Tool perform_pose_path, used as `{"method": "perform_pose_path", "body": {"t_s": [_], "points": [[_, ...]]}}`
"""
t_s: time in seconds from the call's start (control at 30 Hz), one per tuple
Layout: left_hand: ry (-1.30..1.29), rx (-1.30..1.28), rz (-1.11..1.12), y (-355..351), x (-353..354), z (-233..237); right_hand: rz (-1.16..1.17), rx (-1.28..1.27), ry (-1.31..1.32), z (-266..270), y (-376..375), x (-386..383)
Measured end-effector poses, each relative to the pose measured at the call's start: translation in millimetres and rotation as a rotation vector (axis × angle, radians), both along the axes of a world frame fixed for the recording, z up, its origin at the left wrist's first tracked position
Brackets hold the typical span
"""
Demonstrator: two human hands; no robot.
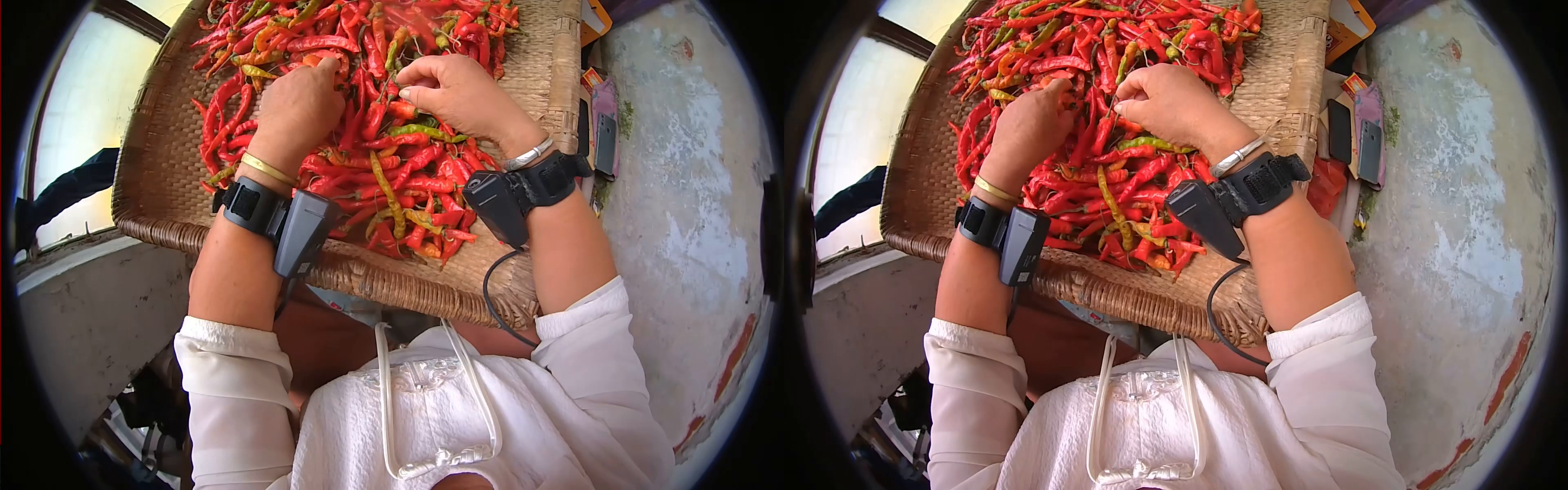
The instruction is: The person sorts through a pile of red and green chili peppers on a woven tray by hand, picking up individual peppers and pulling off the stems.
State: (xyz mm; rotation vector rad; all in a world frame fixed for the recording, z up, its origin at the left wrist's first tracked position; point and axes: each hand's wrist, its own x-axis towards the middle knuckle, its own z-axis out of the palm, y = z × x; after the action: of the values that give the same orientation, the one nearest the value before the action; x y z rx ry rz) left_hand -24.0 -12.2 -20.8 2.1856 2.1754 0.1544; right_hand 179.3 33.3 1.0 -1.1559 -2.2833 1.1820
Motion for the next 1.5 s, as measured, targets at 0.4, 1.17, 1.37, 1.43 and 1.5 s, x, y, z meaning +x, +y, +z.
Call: {"method": "perform_pose_path", "body": {"t_s": [0.4, 1.17, 1.37, 1.43, 1.5], "points": [[-1.075, 0.117, -0.207, -9.8, 24.0, 29.7, 0.076, -0.229, 0.264, 2.8, -6.6, -6.0], [-0.15, 0.038, -0.054, -17.1, 17.7, 27.0, -0.427, -0.42, 0.62, -12.2, 39.7, 28.0], [-0.029, -0.129, 0.045, -12.2, 24.5, 19.3, -0.315, -0.396, 0.448, 4.8, 15.2, 8.3], [-0.07, -0.133, 0.061, -11.2, 27.1, 16.8, -0.23, -0.403, 0.314, 8.5, 5.5, 2.6], [-0.145, -0.1, 0.029, -8.4, 22.3, 5.6, -0.173, -0.374, 0.223, 6.0, -0.8, -2.1]]}}
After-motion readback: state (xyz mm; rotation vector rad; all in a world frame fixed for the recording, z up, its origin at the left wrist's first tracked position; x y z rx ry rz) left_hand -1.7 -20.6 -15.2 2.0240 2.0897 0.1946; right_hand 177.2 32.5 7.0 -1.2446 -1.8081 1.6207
